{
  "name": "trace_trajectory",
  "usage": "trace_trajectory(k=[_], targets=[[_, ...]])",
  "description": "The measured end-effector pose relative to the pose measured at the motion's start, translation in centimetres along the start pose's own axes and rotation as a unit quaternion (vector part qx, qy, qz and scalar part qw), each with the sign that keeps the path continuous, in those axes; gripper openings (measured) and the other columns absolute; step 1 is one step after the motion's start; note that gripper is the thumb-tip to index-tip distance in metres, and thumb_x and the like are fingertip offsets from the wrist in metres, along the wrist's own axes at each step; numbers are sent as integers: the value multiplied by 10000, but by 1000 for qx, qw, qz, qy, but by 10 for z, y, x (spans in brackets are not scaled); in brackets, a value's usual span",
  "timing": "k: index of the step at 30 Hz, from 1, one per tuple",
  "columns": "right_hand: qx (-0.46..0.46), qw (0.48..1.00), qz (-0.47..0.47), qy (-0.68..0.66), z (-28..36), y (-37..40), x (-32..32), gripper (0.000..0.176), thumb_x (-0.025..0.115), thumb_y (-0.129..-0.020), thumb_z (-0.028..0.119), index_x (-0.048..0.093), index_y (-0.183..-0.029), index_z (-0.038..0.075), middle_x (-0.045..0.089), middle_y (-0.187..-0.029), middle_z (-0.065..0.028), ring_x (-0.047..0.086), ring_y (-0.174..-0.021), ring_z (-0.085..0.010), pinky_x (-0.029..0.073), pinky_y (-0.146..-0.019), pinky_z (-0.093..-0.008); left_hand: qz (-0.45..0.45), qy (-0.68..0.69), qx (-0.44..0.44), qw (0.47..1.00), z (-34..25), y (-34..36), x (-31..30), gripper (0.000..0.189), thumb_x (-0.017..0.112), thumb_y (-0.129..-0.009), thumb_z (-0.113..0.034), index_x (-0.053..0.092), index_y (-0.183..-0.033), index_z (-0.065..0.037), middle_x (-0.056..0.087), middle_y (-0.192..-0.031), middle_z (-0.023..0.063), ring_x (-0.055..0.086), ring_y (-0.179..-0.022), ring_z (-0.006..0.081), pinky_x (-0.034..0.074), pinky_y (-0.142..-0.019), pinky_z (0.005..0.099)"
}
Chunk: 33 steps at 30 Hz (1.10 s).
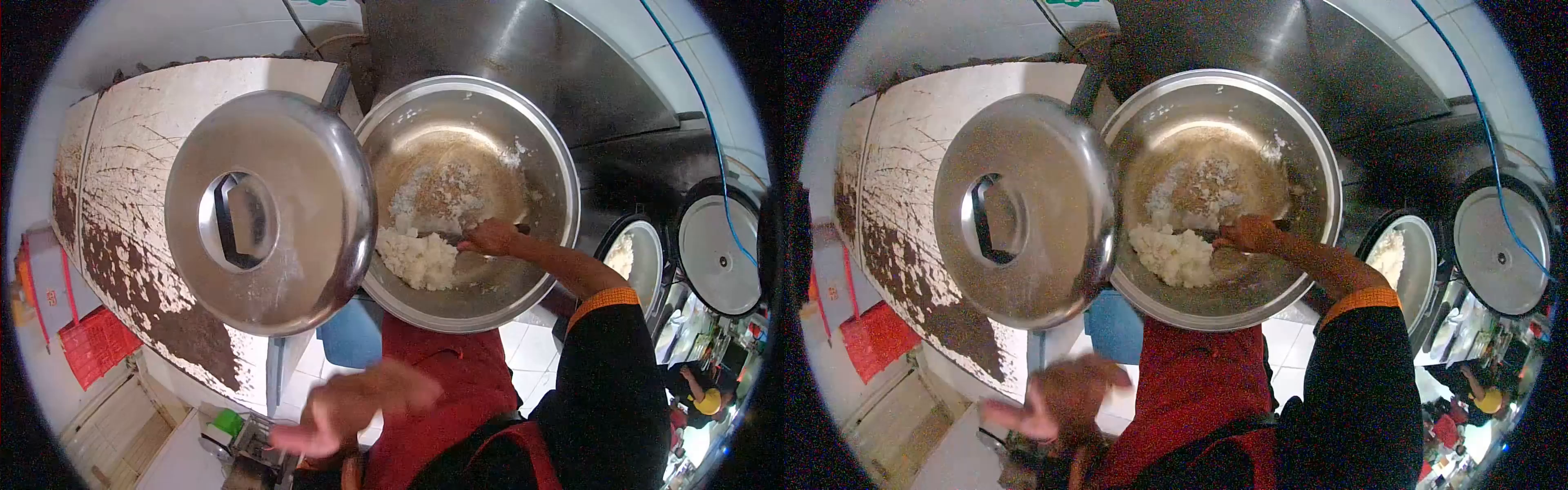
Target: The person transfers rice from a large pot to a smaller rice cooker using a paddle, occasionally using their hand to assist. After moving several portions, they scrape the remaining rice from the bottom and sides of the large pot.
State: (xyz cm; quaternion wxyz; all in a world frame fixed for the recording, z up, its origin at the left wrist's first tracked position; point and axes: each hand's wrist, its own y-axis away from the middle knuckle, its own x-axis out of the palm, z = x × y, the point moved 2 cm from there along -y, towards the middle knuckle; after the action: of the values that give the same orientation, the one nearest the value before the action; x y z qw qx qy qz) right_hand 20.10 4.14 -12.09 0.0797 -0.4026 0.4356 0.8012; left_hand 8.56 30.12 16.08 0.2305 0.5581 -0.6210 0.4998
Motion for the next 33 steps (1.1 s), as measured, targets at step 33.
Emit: trace_trajectory(k=[33], targets=[[108,906,-274,-304,68,165,-91,497,387,-915,492,644,-968,69,629,-753,-210,631,-733,-379,504,-717,-476,-130,-491,-69,859,137,-51,-125,466,346,-939,-339,534,-1150,31,572,-1094,171,540,-985,253,419,-910,372]])
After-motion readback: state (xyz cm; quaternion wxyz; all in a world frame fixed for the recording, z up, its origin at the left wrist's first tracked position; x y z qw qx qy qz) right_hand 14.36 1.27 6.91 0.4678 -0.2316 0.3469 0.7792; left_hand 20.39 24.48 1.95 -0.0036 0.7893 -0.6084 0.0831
